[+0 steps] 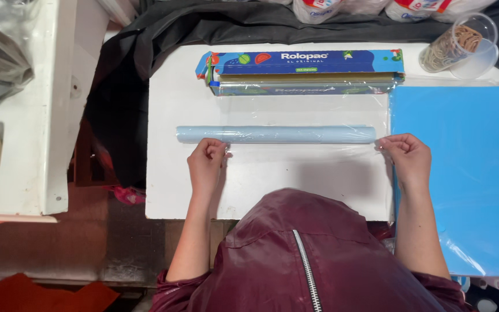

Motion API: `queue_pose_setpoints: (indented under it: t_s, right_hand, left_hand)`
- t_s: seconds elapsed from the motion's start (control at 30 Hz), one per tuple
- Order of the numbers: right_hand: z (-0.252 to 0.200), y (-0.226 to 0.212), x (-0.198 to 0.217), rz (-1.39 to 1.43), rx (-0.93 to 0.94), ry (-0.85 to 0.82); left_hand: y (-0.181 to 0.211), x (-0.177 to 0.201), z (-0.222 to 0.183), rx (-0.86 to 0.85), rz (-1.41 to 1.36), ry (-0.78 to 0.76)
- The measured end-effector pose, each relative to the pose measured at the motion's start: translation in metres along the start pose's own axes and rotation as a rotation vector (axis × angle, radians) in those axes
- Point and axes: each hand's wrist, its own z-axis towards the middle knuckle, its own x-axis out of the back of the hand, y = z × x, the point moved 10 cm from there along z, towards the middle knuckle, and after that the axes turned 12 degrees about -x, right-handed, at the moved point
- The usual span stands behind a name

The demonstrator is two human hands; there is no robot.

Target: The person rolls a blue sheet of paper into a tube by hand and then wraps the tube in clear plastic wrap pulled from a dispenser box.

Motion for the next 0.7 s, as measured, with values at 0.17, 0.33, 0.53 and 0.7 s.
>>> queue_pose_setpoints:
  t_s: [0.17,0.33,0.53,0.7]
  right_hand:
    - [-0.005,0.0,-0.004,-0.047,0.068,0.084]
    - [-0.005,0.009,0.001,-0.114,0.074,0.13]
    - [-0.04,-0.039,0.01,-0.355,0.525,0.405]
    - [-0.087,-0.081,-0.024,-0.452,1.051,0.471]
  left_hand:
    - [0.003,0.005,0.0,-0.007,0.096,0.013]
    - [-0.002,0.003,0.001,-0.053,0.246,0.007]
    - [0.059,0.008,0.0,-0.507,0.707,0.125]
    - [0.087,-0.035,-0.01,-1.0,0.614,0.033]
